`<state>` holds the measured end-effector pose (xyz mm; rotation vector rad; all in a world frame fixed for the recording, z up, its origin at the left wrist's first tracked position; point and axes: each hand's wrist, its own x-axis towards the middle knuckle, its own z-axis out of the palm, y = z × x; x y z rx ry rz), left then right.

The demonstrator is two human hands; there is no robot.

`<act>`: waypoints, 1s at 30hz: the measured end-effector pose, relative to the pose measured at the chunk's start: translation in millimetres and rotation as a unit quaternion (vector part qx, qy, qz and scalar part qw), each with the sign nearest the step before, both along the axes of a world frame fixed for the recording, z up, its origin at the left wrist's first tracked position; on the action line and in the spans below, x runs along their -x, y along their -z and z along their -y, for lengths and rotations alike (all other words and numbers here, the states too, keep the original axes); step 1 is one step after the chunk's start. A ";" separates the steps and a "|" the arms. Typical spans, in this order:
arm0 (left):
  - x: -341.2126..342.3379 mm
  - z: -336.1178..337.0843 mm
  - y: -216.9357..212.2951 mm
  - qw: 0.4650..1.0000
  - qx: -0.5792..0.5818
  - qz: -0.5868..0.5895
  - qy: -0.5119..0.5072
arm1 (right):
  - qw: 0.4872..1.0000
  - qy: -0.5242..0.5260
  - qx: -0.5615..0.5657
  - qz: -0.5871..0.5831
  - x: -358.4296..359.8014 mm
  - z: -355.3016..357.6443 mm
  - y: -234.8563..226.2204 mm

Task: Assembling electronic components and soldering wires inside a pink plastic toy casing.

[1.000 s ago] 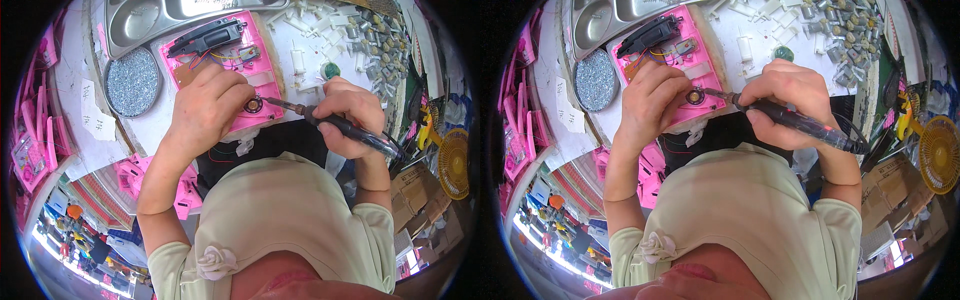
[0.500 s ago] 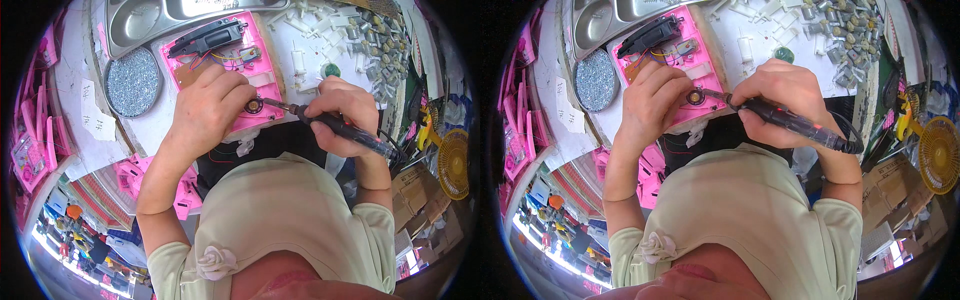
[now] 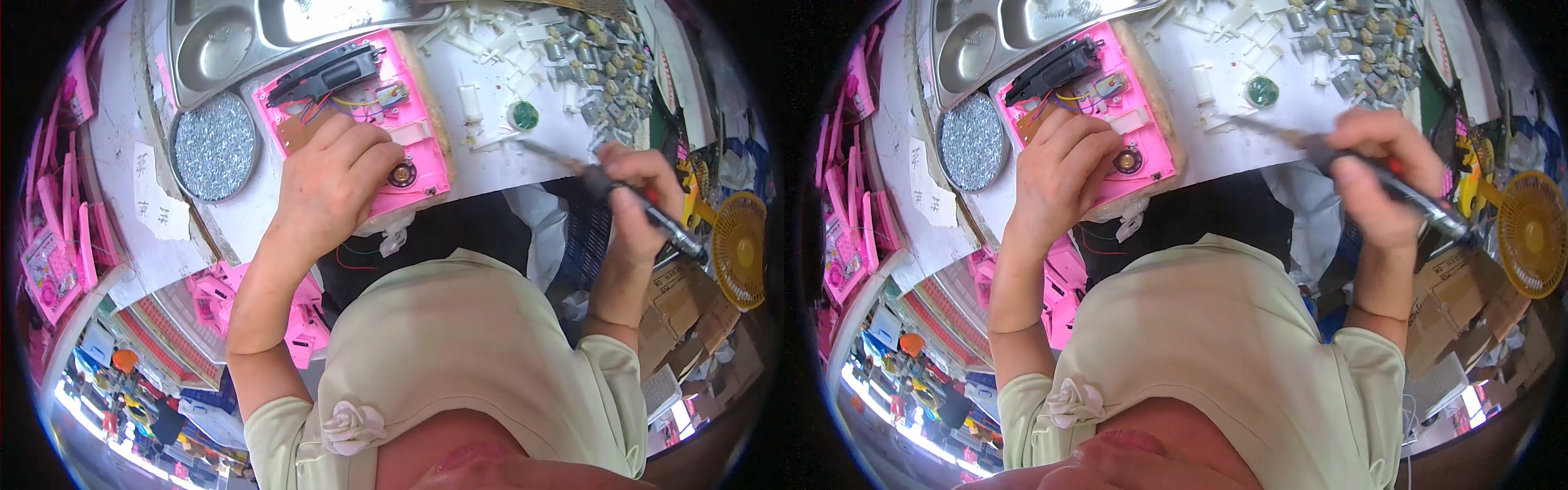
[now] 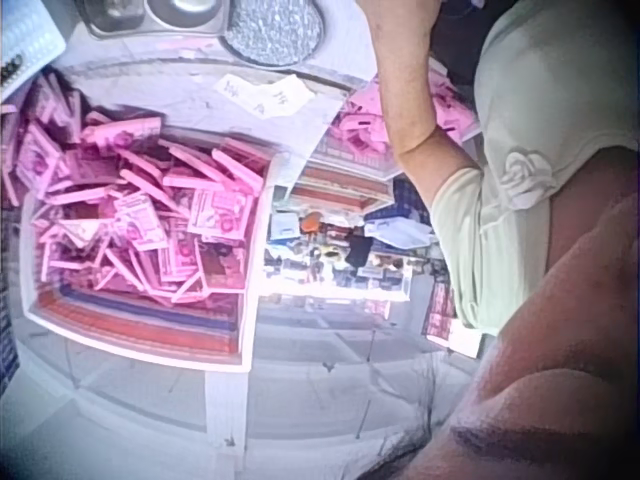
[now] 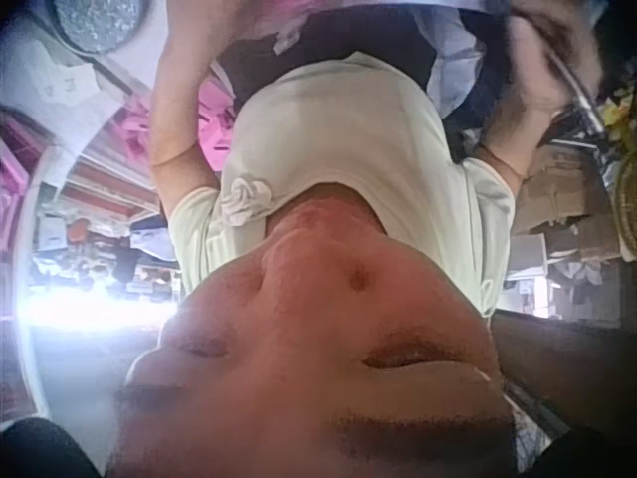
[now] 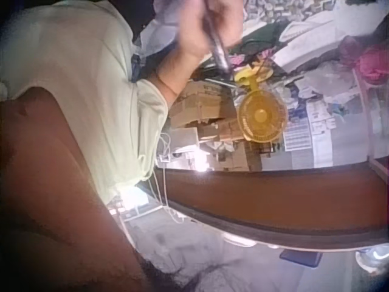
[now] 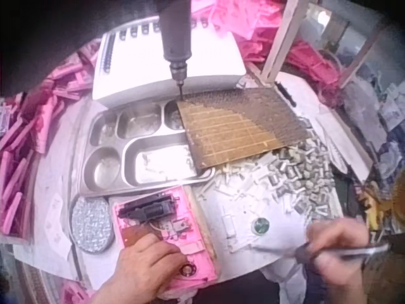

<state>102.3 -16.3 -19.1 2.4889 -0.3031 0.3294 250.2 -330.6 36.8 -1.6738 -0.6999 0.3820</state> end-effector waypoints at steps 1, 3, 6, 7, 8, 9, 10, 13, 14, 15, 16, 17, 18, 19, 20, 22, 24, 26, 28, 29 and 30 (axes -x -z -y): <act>1.7 0.0 -1.4 1.000 -0.007 -0.006 -0.003 | 0.998 0.053 0.014 0.009 -6.9 22.4 0.7; 0.9 0.0 -4.0 1.000 -0.024 -0.014 -0.001 | 0.986 0.147 -0.054 -0.052 -20.4 64.1 -4.0; 2.1 4.1 1.9 0.999 -0.035 0.007 -0.010 | 0.938 0.334 -0.078 -0.042 -33.5 141.5 -11.2; 0.0 7.5 1.0 1.000 -0.020 0.005 -0.007 | 0.912 0.397 -0.101 -0.003 -31.0 152.6 -20.8; -0.1 9.1 -4.7 1.000 -0.027 0.009 -0.006 | 0.901 0.419 -0.115 0.019 -34.5 182.6 -27.6; -0.8 9.6 -2.9 0.999 -0.028 0.017 -0.005 | 0.893 0.427 -0.130 0.046 -32.4 207.5 -39.3; 1.4 10.1 -6.9 0.999 -0.037 0.004 -0.003 | 0.867 0.471 -0.145 0.075 -30.9 212.8 -43.9; -3.8 17.4 -8.1 0.999 -0.034 -0.003 0.005 | 0.831 0.528 -0.132 0.119 -30.1 248.3 -48.1; -5.6 17.6 -5.9 1.000 -0.029 0.000 0.010 | 0.828 0.534 -0.115 0.126 -33.3 258.9 -50.6; -6.4 17.9 -4.9 0.999 -0.030 0.003 0.011 | 0.814 0.557 -0.098 0.136 -40.9 258.0 -46.0; -4.9 16.2 -4.9 0.999 -0.032 0.001 0.009 | 0.800 0.577 -0.079 0.140 -49.4 250.7 -38.0; -3.2 15.1 -4.4 0.999 -0.032 -0.001 0.004 | 0.788 0.595 -0.060 0.146 -61.9 246.3 -32.4; -1.0 12.0 -2.7 1.000 -0.027 0.007 0.011 | 0.814 0.560 -0.024 0.150 -76.2 259.5 -17.7; 3.5 8.6 -4.8 0.999 -0.036 0.008 0.003 | 0.837 0.543 -0.017 0.062 -90.4 253.1 -3.4; 5.6 6.7 -5.3 0.999 -0.043 0.007 -0.006 | 0.826 0.563 0.011 0.036 -97.6 250.8 -1.6; 3.8 4.8 -5.4 1.000 0.011 0.008 -0.010 | 0.825 0.562 -0.017 -0.053 -96.7 268.7 24.6; 12.0 -3.0 -10.2 0.995 0.092 0.015 -0.047 | 0.863 0.458 -0.113 -0.182 -82.8 275.4 37.2; 20.0 -7.9 -10.1 0.990 0.102 0.015 -0.094 | 0.820 0.449 -0.240 -0.260 -58.9 261.0 41.7; 26.5 -8.5 -9.0 0.990 0.092 0.032 -0.105 | 0.847 0.352 -0.264 -0.299 -44.6 237.4 42.7; 28.7 -6.5 -8.0 0.990 0.086 0.034 -0.107 | 0.866 0.307 -0.259 -0.300 -34.1 212.1 42.3; 25.7 -2.5 -5.8 0.991 0.075 0.059 -0.091 | 0.883 0.264 -0.251 -0.297 -26.6 189.2 37.0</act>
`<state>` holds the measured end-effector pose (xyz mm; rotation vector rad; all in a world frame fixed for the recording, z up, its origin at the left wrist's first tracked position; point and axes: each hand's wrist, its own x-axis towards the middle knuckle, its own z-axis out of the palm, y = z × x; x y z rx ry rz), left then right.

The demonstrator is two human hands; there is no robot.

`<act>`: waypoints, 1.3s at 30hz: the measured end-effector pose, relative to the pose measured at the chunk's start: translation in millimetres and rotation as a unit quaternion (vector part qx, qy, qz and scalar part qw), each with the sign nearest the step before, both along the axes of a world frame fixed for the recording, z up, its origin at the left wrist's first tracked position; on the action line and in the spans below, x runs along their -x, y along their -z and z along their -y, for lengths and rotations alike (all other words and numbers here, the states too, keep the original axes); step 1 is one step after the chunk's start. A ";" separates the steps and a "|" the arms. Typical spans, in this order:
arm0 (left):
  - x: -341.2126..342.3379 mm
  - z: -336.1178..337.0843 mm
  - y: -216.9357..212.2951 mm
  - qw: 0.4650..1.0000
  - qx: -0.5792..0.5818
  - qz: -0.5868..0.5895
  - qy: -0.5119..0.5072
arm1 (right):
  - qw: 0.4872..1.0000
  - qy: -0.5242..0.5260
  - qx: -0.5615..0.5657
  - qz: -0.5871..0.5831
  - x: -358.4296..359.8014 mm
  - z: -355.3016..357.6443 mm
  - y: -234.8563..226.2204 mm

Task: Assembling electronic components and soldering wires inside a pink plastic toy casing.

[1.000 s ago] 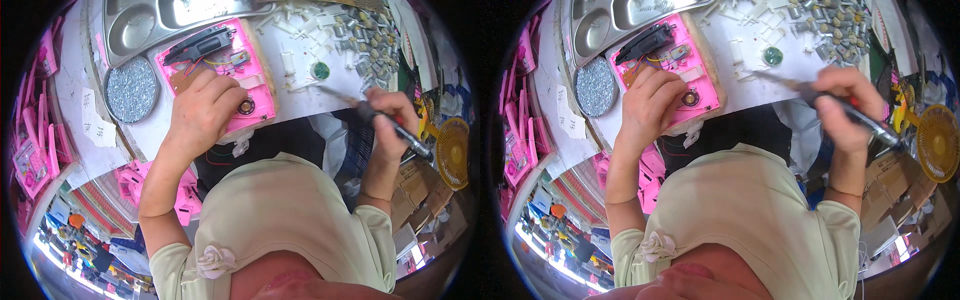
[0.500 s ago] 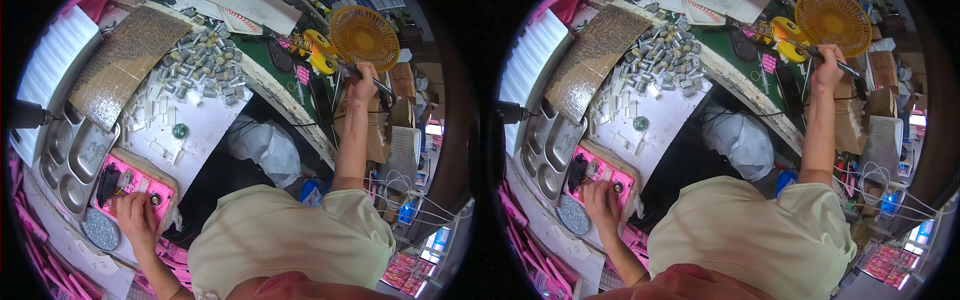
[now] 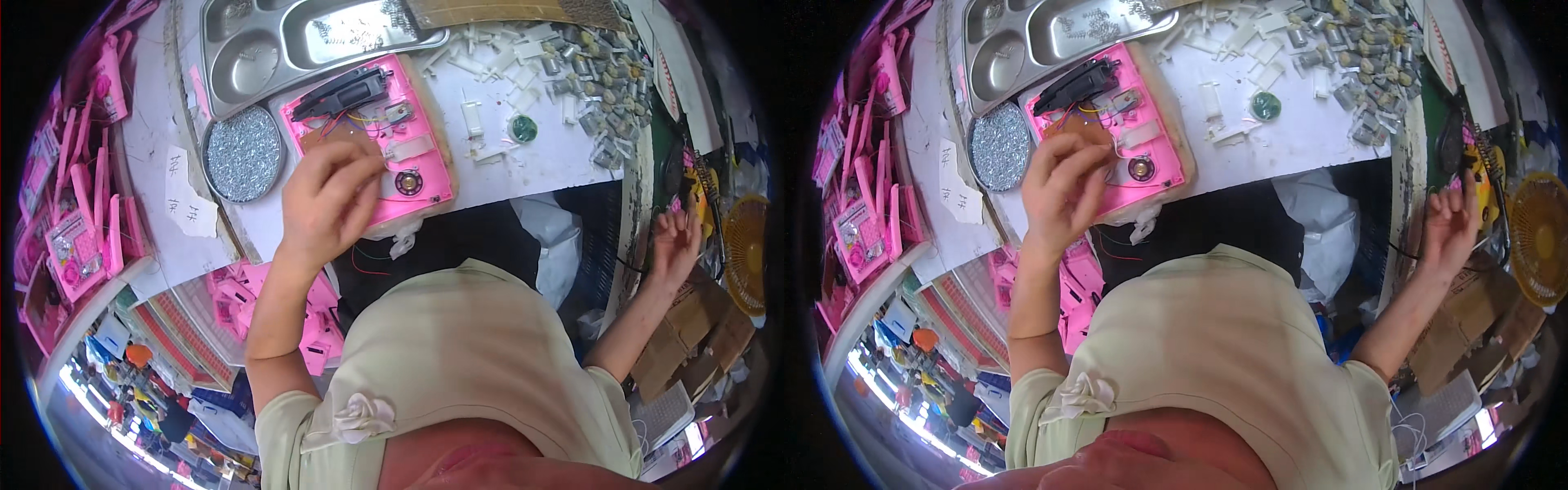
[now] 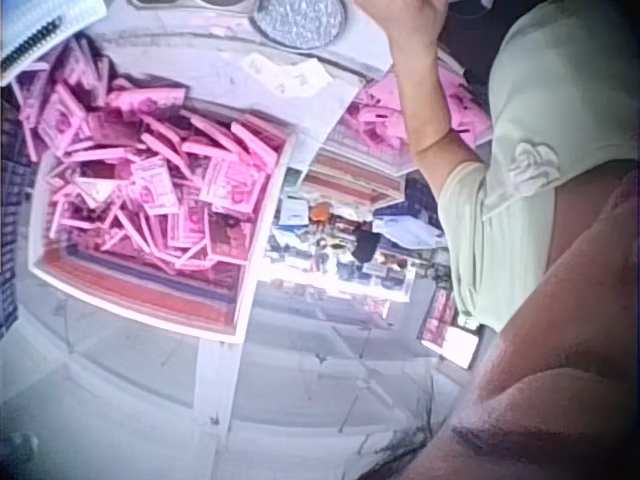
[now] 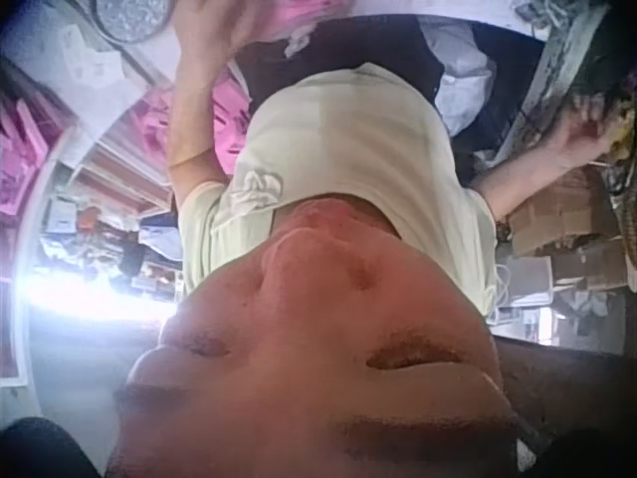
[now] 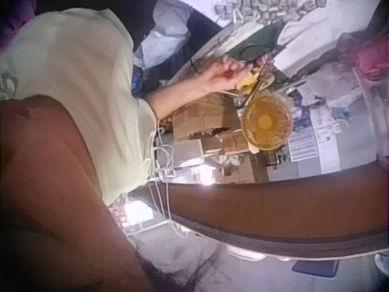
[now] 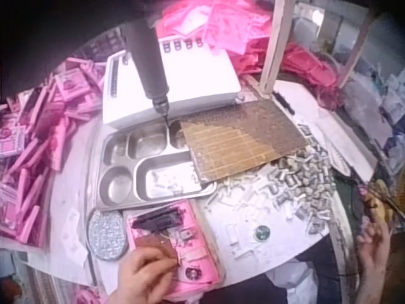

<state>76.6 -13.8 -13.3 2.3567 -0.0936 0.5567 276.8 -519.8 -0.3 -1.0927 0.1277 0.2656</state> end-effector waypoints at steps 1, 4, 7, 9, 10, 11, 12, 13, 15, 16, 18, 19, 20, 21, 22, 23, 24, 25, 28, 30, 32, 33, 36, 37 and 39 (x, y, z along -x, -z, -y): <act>0.2 1.8 -0.7 0.999 -0.028 -0.017 0.012 | 0.999 0.008 0.032 0.012 6.2 -26.2 2.0; -3.7 3.2 4.4 0.992 -0.107 -0.046 0.051 | 0.967 -0.030 0.244 0.064 31.2 -118.4 5.9; -8.6 0.4 3.1 0.989 -0.132 -0.018 0.062 | 0.908 -0.196 0.316 0.192 46.1 -198.8 1.8; -10.4 -2.9 2.3 0.990 -0.131 -0.009 0.057 | 0.843 -0.312 0.341 0.274 53.7 -240.9 6.5; -12.3 -4.7 2.4 0.990 -0.129 -0.005 0.056 | 0.800 -0.321 0.349 0.367 57.1 -262.8 4.6; -11.4 -5.5 4.8 0.993 -0.107 0.003 0.044 | 0.750 -0.330 0.349 0.455 61.0 -282.7 3.9; -10.4 -5.9 9.5 0.996 -0.084 0.012 0.034 | 0.726 -0.324 0.362 0.486 65.4 -297.7 5.7; -9.2 -6.4 13.2 0.998 -0.062 0.022 0.024 | 0.701 -0.316 0.375 0.518 68.7 -310.8 7.4; -2.5 -5.5 16.6 0.998 -0.043 0.036 -0.021 | 0.664 -0.309 0.395 0.555 72.6 -326.0 10.3; -0.2 -5.1 17.9 0.998 -0.033 0.043 -0.044 | 0.652 -0.310 0.403 0.562 74.3 -330.4 12.1; 2.7 -5.8 20.2 0.998 -0.024 0.041 -0.051 | 0.632 -0.315 0.418 0.572 76.1 -335.3 12.5; 4.3 -6.0 21.1 0.997 -0.019 0.040 -0.055 | 0.622 -0.319 0.424 0.576 76.7 -337.0 11.0; 5.1 -5.3 22.0 0.997 -0.015 0.042 -0.059 | 0.613 -0.323 0.429 0.579 77.2 -338.2 9.4; 5.7 -4.3 22.3 0.997 -0.012 0.044 -0.063 | 0.607 -0.325 0.432 0.583 77.5 -339.1 7.6; 6.3 -3.5 22.5 0.997 -0.008 0.046 -0.067 | 0.601 -0.327 0.434 0.586 77.7 -339.6 5.8; 6.8 -3.4 22.6 0.997 -0.008 0.046 -0.068 | 0.595 -0.329 0.436 0.590 77.8 -340.0 4.8; 6.4 -3.8 22.6 0.997 -0.008 0.047 -0.068 | 0.595 -0.326 0.430 0.596 77.5 -340.3 5.5; 6.0 -3.9 22.6 0.996 -0.007 0.048 -0.068 | 0.595 -0.323 0.424 0.601 77.4 -340.4 7.4; 5.3 -2.8 22.7 0.996 -0.002 0.048 -0.072 | 0.583 -0.296 0.407 0.638 75.9 -342.3 18.4; 6.2 -2.4 22.8 0.996 0.006 0.040 -0.075 | 0.589 -0.286 0.404 0.638 75.5 -341.5 17.9; 8.6 -2.2 23.4 0.996 0.010 0.033 -0.079 | 0.613 -0.291 0.411 0.609 76.9 -335.7 6.5; 9.6 -2.1 22.4 0.996 0.010 0.031 -0.080 | 0.609 -0.306 0.426 0.596 77.8 -330.5 1.1; 10.4 1.1 21.7 0.996 0.012 0.030 -0.079 | 0.597 -0.332 0.458 0.569 80.2 -321.7 -5.6; 10.1 2.2 21.8 0.997 0.014 0.031 -0.075 | 0.594 -0.330 0.462 0.569 81.6 -321.7 -2.8; 9.0 2.7 20.0 0.997 0.002 0.035 -0.063 | 0.596 -0.324 0.459 0.573 84.3 -321.2 3.0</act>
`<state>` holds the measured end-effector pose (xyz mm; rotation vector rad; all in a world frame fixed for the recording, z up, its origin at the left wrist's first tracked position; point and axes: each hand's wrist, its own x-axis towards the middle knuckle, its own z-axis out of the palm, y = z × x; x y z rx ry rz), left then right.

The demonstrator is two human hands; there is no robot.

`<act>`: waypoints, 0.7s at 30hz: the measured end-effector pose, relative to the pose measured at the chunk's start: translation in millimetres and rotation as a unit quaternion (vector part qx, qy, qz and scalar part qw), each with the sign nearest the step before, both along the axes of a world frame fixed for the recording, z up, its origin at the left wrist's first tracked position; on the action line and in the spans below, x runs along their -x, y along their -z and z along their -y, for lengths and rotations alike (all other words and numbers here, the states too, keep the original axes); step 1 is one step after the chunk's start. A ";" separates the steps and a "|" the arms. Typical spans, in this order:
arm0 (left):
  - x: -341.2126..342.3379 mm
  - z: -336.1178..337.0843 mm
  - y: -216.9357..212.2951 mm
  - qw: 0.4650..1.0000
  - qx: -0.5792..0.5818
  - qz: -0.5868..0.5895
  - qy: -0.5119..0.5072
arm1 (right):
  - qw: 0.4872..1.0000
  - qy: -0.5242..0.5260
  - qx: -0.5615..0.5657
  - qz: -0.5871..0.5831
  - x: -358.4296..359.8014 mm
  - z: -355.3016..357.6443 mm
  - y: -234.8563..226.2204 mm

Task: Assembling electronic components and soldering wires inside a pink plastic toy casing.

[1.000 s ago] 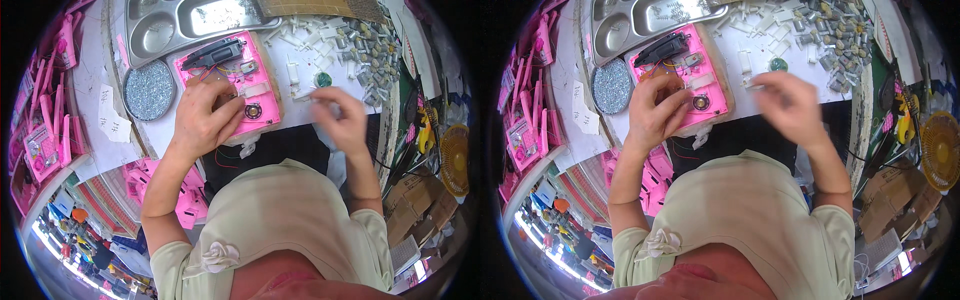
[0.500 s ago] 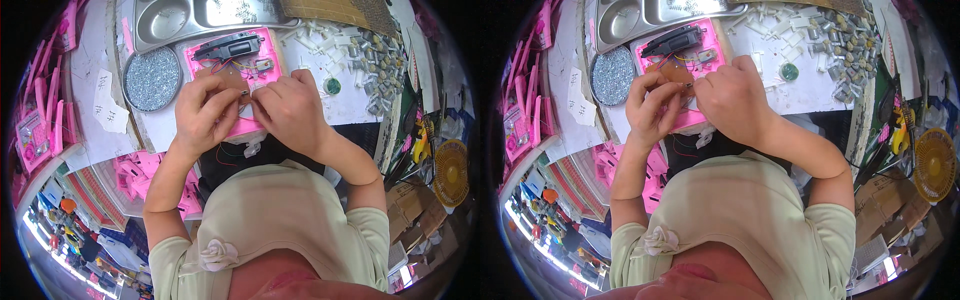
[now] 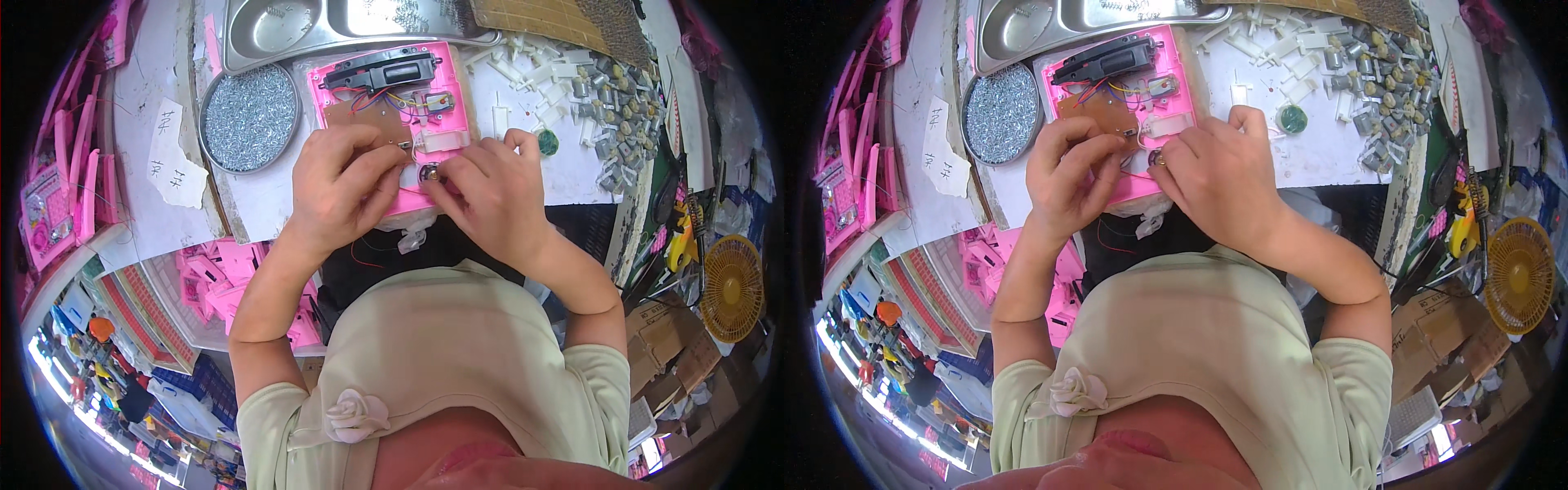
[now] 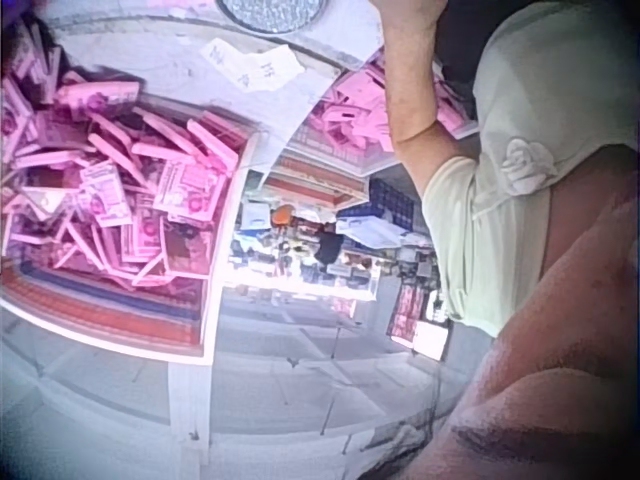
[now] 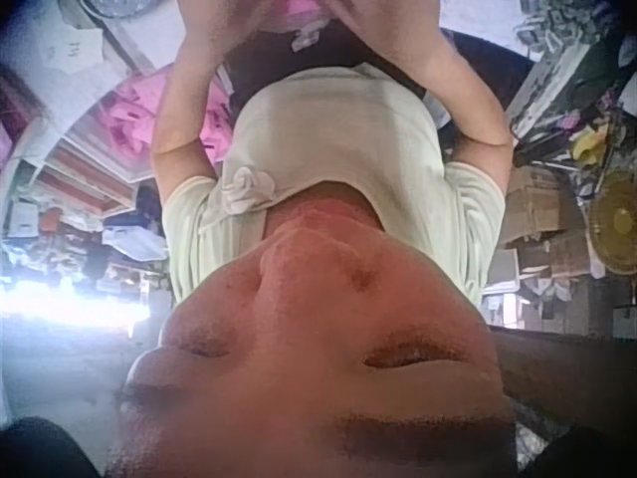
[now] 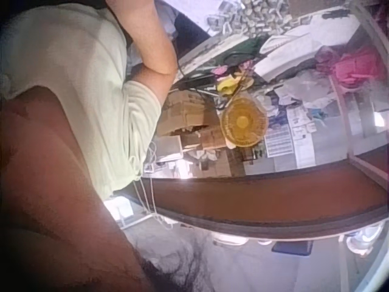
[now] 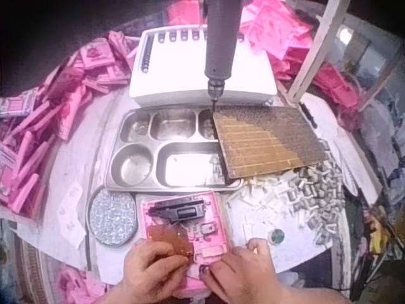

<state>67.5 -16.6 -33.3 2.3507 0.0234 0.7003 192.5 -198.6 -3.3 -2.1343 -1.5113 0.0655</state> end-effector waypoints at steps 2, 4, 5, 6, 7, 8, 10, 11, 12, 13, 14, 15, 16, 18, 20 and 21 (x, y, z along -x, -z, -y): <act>-1.6 0.4 -3.5 1.000 -0.018 0.000 0.013 | 1.000 -0.004 -0.021 -0.004 2.1 0.8 4.4; -3.5 0.5 -8.9 0.999 -0.044 -0.003 0.025 | 1.000 -0.007 -0.020 -0.010 2.8 1.4 4.0; -3.6 -0.6 -11.0 0.998 -0.054 -0.013 0.034 | 1.000 -0.008 -0.019 -0.013 2.9 1.5 3.7; -3.6 -1.7 -12.2 0.997 -0.063 -0.022 0.044 | 1.000 -0.009 -0.022 -0.013 3.1 1.5 3.9; -4.0 -2.5 -13.2 0.995 -0.073 -0.031 0.055 | 1.000 -0.010 -0.025 -0.013 3.4 1.2 4.0; -5.0 -2.9 -13.9 0.994 -0.081 -0.031 0.061 | 0.999 -0.011 -0.028 -0.013 3.5 1.2 4.1; -7.9 -4.2 -15.1 0.992 -0.099 -0.031 0.075 | 0.999 -0.011 -0.035 -0.013 2.0 1.5 3.5; -8.5 -5.4 -16.3 0.991 -0.108 -0.036 0.075 | 0.999 -0.011 -0.038 -0.014 0.7 1.6 2.9; -9.1 -6.6 -17.0 0.990 -0.117 -0.039 0.073 | 0.999 -0.002 -0.040 -0.035 -4.8 1.6 0.9; -9.1 -7.9 -17.1 0.989 -0.126 -0.042 0.071 | 0.998 0.008 -0.042 -0.056 -13.6 0.8 -2.7; -8.1 -9.4 -16.3 0.988 -0.126 -0.046 0.071 | 0.996 0.018 -0.044 -0.077 -22.0 -1.5 -5.0; -6.9 -10.0 -15.9 0.988 -0.125 -0.050 0.072 | 0.995 0.038 -0.061 -0.075 -30.8 -5.7 -5.6; -6.3 -9.7 -15.5 0.988 -0.124 -0.055 0.073 | 0.993 0.058 -0.078 -0.072 -39.8 -12.1 -3.9; -8.6 -6.5 -16.5 0.992 -0.106 -0.036 0.056 | 0.993 0.079 -0.073 -0.054 -49.3 -22.1 0.3; -13.9 -4.0 -17.6 0.993 -0.107 -0.025 0.032 | 0.996 0.080 -0.029 -0.024 -52.1 -29.7 2.2; -17.6 -2.6 -17.8 0.993 -0.118 -0.025 0.013 | 0.996 0.082 -0.005 -0.024 -52.8 -31.6 0.6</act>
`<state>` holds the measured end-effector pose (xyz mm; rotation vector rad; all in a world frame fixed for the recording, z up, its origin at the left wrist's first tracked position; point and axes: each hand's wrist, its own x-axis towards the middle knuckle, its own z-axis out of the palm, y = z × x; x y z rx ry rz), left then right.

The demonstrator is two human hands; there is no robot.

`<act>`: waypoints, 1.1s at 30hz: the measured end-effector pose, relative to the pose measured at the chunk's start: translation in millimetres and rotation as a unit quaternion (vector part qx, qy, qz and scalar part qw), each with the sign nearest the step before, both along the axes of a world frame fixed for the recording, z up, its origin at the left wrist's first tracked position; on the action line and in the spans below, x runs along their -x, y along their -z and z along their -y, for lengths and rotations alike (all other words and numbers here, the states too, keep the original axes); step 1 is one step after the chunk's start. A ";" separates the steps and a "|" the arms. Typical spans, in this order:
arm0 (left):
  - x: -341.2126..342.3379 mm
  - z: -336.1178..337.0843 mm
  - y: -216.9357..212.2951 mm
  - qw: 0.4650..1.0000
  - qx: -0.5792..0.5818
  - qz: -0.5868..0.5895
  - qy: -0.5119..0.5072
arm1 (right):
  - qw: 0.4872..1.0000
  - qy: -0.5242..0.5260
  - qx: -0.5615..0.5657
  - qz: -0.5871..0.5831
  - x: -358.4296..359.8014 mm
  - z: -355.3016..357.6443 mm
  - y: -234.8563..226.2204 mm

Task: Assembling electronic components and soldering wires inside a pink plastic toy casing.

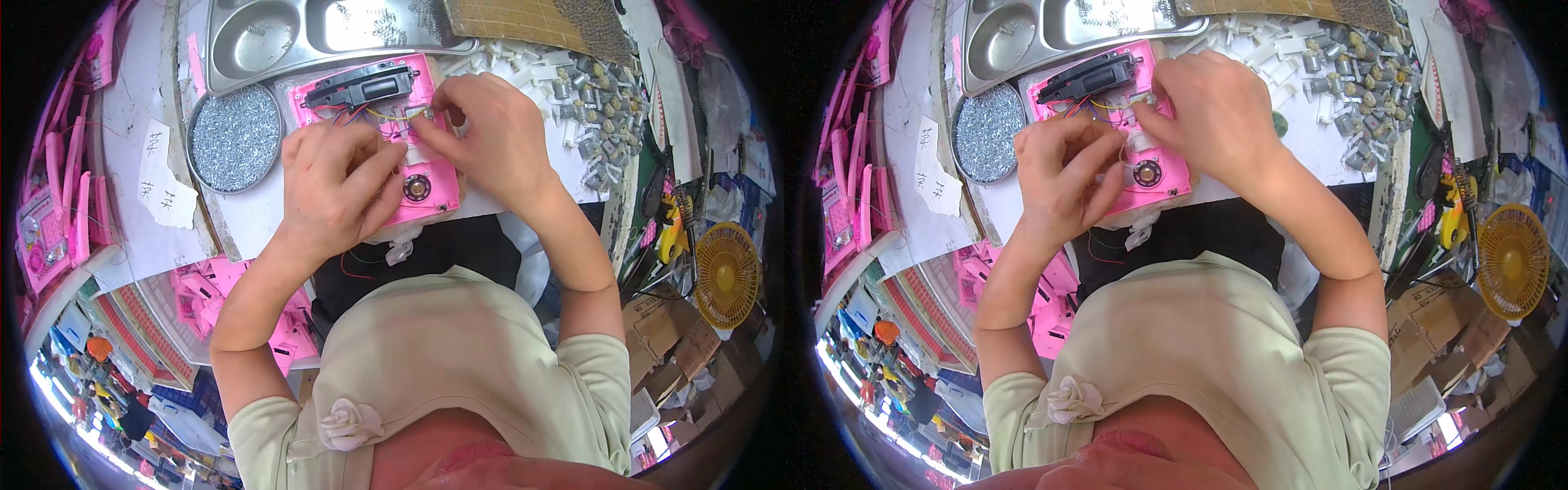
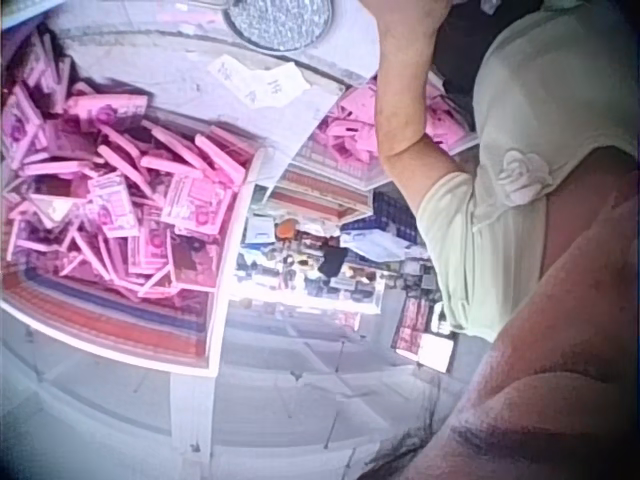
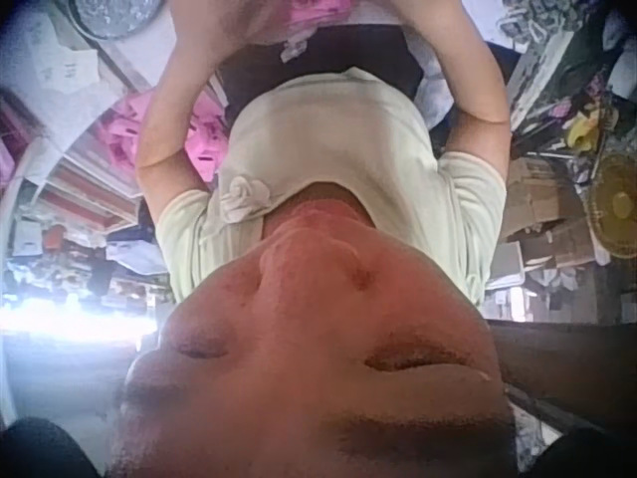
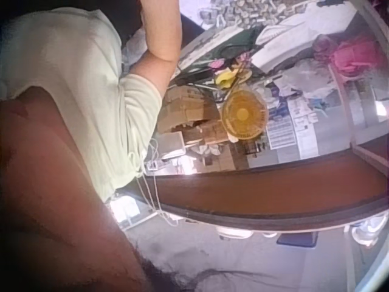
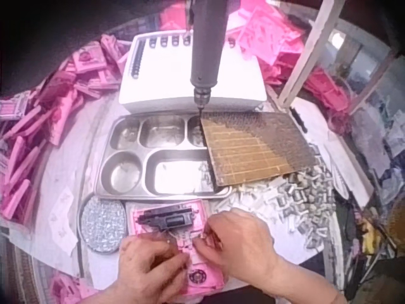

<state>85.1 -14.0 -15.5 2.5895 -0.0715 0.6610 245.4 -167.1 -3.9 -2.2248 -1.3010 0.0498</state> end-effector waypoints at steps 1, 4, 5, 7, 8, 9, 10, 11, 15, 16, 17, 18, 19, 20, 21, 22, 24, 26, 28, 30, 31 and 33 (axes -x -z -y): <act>-3.5 0.9 -0.1 1.000 -0.011 0.002 -0.019 | 1.000 0.002 0.024 -0.002 -1.1 -1.9 -3.0; -14.1 0.3 0.1 0.998 -0.046 -0.017 -0.036 | 0.998 -0.003 0.053 0.031 0.0 -4.4 -6.6; -17.1 0.5 -0.4 0.998 -0.052 -0.017 -0.036 | 0.997 -0.007 0.055 0.048 0.9 -4.9 -7.4; -20.6 1.0 -1.6 0.997 -0.065 -0.021 -0.038 | 0.994 -0.016 0.065 0.087 3.3 -7.5 -9.5; -21.3 0.8 -1.5 0.997 -0.068 -0.023 -0.036 | 0.992 -0.021 0.070 0.107 3.7 -8.4 -10.3; -21.2 0.6 -1.6 0.996 -0.072 -0.025 -0.036 | 0.992 -0.022 0.071 0.103 3.2 -9.5 -9.8; -21.1 0.3 -1.6 0.996 -0.076 -0.028 -0.036 | 0.992 -0.022 0.072 0.100 2.3 -10.5 -8.2; -21.1 -0.6 -0.9 0.996 -0.076 -0.025 -0.038 | 0.992 -0.023 0.073 0.096 0.9 -11.7 -6.6; -22.4 -2.1 4.5 0.997 -0.068 -0.015 -0.030 | 0.987 0.024 0.066 -0.145 -10.8 -6.6 -3.5; -22.3 -2.3 5.1 0.997 -0.066 -0.015 -0.028 | 0.980 0.032 0.073 -0.183 -11.5 -6.1 -6.3; -23.0 -1.9 4.5 0.998 -0.063 -0.014 -0.026 | 0.971 0.041 0.079 -0.222 -12.0 -6.7 -9.0; -23.1 -0.5 2.8 0.998 -0.061 -0.016 -0.024 | 0.985 0.022 0.096 -0.144 -10.7 -9.0 -9.7; -23.2 0.5 1.2 0.998 -0.058 -0.018 -0.022 | 0.992 0.003 0.112 -0.065 -9.1 -13.1 -10.0; -24.6 -0.2 0.7 0.998 -0.063 -0.020 -0.022 | 0.992 -0.016 0.128 0.014 -7.1 -16.6 -11.0; -26.7 -1.3 1.0 0.997 -0.066 -0.022 -0.022 | 0.988 -0.051 0.130 0.069 -3.6 -18.8 -14.3; -26.5 -1.4 1.5 0.997 -0.070 -0.024 -0.021 | 0.980 -0.086 0.131 0.123 0.0 -20.6 -18.2; -24.1 -2.4 1.8 0.998 -0.056 -0.015 -0.022 | 0.967 -0.164 0.112 0.159 -5.6 -18.3 -24.4; -24.7 -4.8 -2.1 0.999 -0.036 -0.015 -0.017 | 0.975 -0.104 0.162 -0.112 -30.3 -19.0 -27.9; -26.9 -9.8 -4.2 0.999 -0.030 -0.024 -0.001 | 0.934 -0.058 0.199 -0.289 -45.3 -16.4 -20.9; -29.3 -15.2 -5.4 0.999 -0.018 -0.027 0.017 | 0.923 -0.029 0.162 -0.349 -43.5 -12.8 -16.3; -31.6 -18.7 -5.0 0.999 -0.010 -0.024 0.029 | 0.914 -0.015 0.142 -0.380 -42.3 -12.4 -14.6; -36.3 -25.0 -4.5 0.999 -0.005 -0.016 0.049 | 0.918 -0.011 0.148 -0.367 -40.2 -12.4 -14.5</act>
